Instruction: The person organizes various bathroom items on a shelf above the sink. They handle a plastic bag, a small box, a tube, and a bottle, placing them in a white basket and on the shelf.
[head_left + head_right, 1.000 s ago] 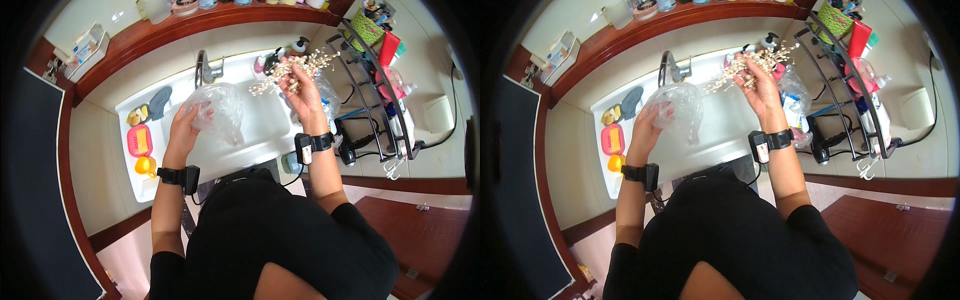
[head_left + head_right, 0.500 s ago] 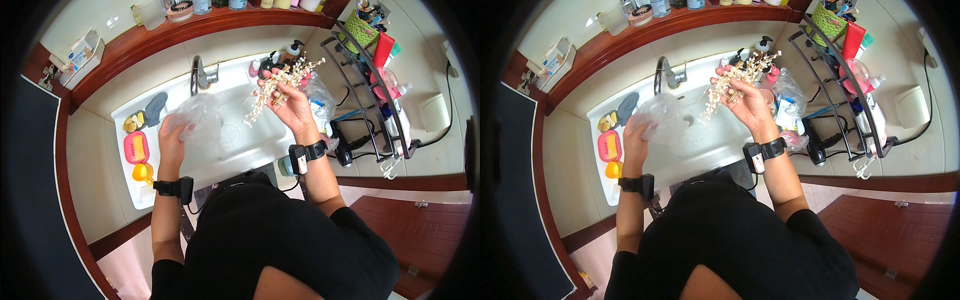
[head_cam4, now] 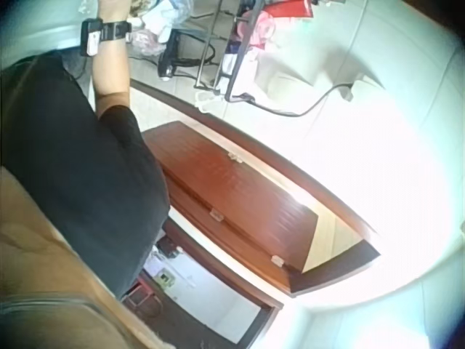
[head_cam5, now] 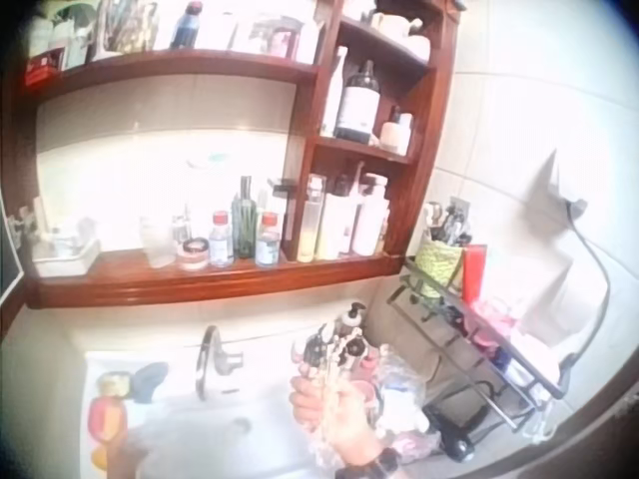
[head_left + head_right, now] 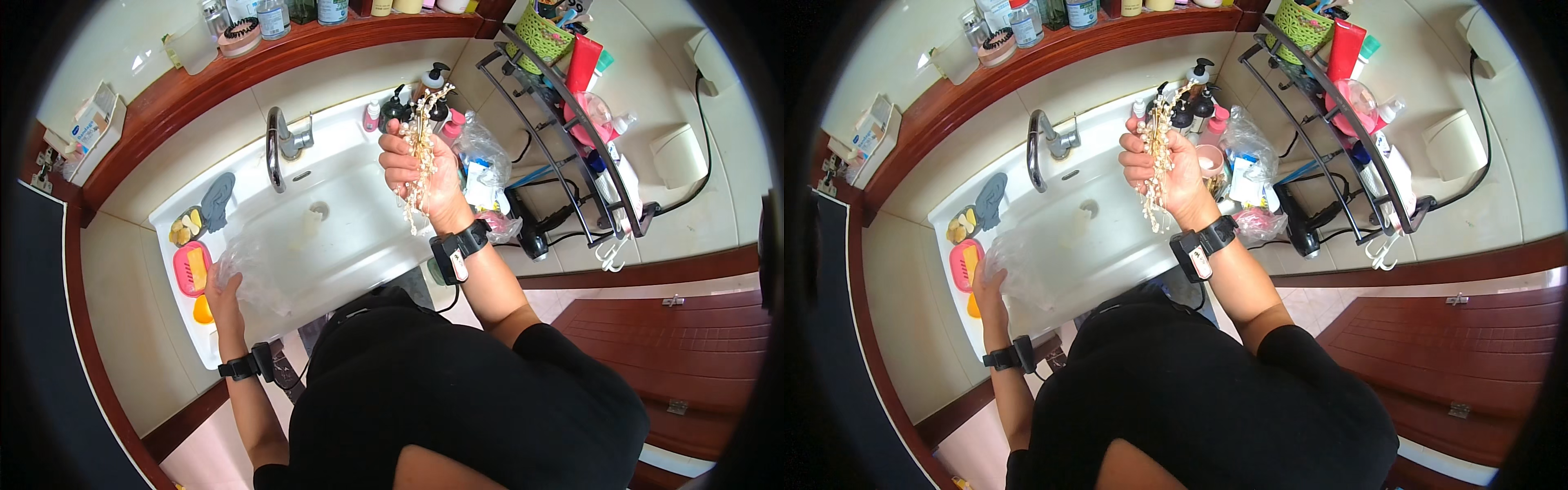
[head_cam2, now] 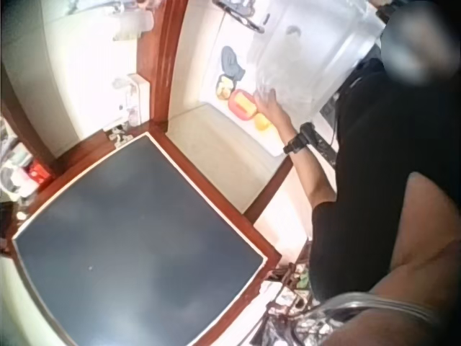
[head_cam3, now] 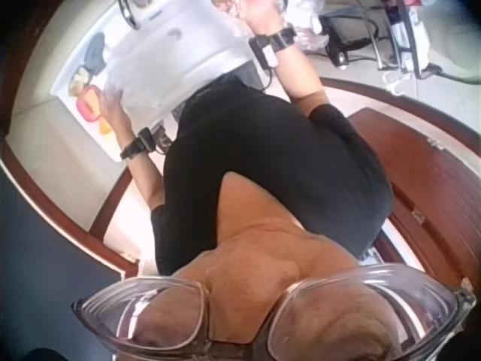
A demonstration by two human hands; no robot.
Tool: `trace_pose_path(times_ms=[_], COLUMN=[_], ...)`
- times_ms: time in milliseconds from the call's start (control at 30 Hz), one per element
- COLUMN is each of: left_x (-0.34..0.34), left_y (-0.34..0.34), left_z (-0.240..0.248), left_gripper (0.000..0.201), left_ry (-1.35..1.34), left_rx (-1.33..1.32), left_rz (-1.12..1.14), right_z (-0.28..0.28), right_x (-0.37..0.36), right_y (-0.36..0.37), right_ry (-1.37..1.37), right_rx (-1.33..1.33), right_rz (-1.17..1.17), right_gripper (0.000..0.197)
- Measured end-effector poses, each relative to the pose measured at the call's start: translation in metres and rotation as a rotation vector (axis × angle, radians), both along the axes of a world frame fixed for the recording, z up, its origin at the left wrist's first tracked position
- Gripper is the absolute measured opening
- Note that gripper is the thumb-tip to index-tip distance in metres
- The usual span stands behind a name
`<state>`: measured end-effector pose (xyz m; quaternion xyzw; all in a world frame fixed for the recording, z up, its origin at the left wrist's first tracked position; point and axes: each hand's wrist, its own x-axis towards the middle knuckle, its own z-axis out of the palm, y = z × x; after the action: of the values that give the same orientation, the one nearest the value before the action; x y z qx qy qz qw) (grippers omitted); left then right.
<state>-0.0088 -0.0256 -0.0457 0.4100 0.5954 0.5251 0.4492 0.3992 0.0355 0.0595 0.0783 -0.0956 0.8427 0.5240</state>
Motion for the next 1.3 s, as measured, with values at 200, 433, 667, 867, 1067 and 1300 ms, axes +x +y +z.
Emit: trace_pose_path(times_ms=[200,433,667,867,1067,1300], left_x=[-0.011,-0.054,-0.108,-0.118,-0.107,-0.08], left_y=[-0.009,-0.02,-0.054,-0.092,-0.108,-0.114], left_z=[0.003,-0.014,0.011,0.009,-0.019,-0.03], left_gripper=[0.045,0.042,0.038,0.032,0.032,0.079], left_ry=[-0.2,-0.19,-0.529,-0.577,-0.345,1.242], left_rx=[-0.109,0.009,0.088,0.139,-0.01,-0.363], left_rz=[-0.011,0.21,0.52,0.6,0.515,0.015], right_z=[0.003,-0.009,-0.032,-0.036,-0.039,-0.046], right_x=[-0.007,-0.009,-0.01,-0.018,-0.023,-0.03], right_y=[0.002,0.005,0.008,0.012,0.017,0.015], right_ry=[-0.026,-0.416,-0.555,-0.581,-0.63,-0.898], right_rx=[-0.027,0.006,-0.002,-0.081,-0.088,-0.228], right_rz=[0.007,-0.104,-0.119,-0.087,-0.099,-0.299], right_gripper=[0.037,0.049,0.049,0.048,0.049,0.029])
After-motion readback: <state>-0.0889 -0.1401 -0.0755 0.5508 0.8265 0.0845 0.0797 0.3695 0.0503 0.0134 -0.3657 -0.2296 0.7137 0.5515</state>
